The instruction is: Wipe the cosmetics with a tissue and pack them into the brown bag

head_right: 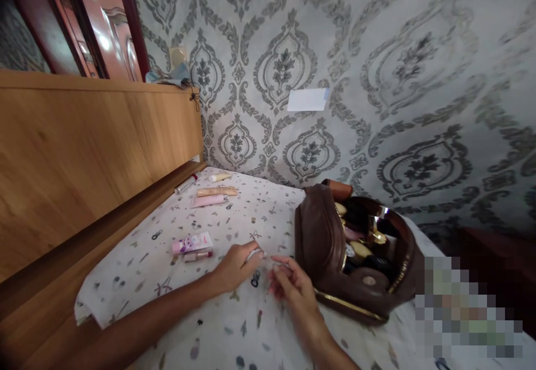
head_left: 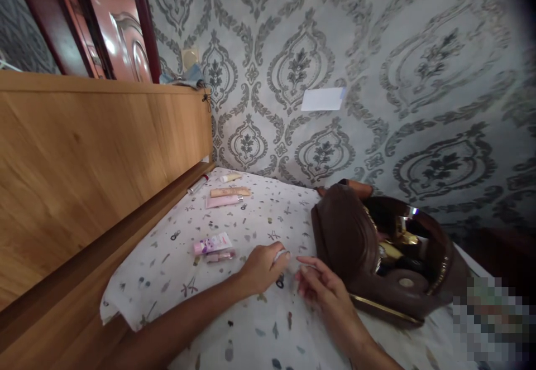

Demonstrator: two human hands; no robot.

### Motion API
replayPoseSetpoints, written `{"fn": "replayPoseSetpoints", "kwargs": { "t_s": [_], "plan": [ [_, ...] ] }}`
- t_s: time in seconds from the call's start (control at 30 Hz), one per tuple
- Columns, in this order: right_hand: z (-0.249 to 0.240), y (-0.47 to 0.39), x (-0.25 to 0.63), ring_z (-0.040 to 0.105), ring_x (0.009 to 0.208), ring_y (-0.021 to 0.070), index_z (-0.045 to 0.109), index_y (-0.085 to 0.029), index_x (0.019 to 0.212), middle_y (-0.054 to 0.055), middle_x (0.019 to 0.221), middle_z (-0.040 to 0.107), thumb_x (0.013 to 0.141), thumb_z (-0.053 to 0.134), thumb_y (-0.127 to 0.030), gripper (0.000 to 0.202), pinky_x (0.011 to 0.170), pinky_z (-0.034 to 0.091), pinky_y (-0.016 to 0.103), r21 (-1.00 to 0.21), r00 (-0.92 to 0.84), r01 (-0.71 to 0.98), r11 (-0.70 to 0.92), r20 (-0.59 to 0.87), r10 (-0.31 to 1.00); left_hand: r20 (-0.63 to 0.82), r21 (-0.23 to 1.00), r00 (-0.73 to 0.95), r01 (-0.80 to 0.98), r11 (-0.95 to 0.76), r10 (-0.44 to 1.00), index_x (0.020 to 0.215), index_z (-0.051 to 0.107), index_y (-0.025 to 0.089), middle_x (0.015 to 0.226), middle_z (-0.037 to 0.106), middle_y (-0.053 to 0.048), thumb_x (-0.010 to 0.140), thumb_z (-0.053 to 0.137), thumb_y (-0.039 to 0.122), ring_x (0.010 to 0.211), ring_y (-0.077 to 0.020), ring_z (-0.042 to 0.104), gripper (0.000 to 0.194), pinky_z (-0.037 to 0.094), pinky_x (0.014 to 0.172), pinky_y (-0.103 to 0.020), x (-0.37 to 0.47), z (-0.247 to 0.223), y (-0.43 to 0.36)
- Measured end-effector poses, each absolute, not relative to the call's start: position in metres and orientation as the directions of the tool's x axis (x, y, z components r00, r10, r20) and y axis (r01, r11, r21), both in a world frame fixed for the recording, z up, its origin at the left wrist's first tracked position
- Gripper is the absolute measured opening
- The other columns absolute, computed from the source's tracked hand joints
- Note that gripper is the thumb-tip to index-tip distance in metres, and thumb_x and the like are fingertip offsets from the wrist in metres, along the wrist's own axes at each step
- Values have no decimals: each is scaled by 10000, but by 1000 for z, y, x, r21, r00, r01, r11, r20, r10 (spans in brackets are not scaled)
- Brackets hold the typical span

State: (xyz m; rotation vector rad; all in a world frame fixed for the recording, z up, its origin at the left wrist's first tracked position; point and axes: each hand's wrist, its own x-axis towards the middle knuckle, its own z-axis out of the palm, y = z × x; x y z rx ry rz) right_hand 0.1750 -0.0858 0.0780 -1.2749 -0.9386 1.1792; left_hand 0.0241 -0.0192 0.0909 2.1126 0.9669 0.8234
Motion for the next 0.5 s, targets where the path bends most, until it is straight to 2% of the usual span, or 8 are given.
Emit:
{"fn": "replayPoseSetpoints", "kwargs": {
  "t_s": [0.1,0.2,0.27,0.33,0.5],
  "plan": [
    [98,-64,164,509,545,145,602,-190,985,-1,644,578,720,705,-550,459,496,386,257,-996,265,-50,75,60,962,251,732,538,438,-521,805,762,545,210,594,526,29,926,405,317,590,-152,527,240,380,598,-256,21,81,-14],
    [109,-23,143,547,586,147,576,-179,1016,-4,680,589,777,634,-472,381,527,423,250,-984,209,61,169,178,962,265,660,600,457,-596,755,903,611,181,776,690,-46,929,402,295,704,-195,637,240,448,663,-286,20,75,-11],
    [107,12,127,607,680,166,549,-165,1034,28,783,626,814,551,-406,326,563,463,254,-960,141,203,191,222,965,252,598,650,478,-643,717,900,631,159,833,725,-91,922,420,287,743,-230,673,248,480,687,-317,19,74,-12],
    [100,49,113,638,765,177,541,-147,1041,53,835,639,850,448,-316,272,624,498,268,-853,61,486,191,252,966,232,550,695,483,-681,680,868,640,149,852,736,-119,922,430,295,761,-260,691,262,504,707,-350,17,73,-13],
    [86,118,89,600,968,208,575,-153,1109,100,1085,645,810,503,-156,307,892,463,361,-674,-44,705,219,267,963,229,459,756,472,-753,614,989,616,162,908,741,-107,937,429,336,783,-262,707,260,526,706,-352,12,71,-12]
  ]
}}
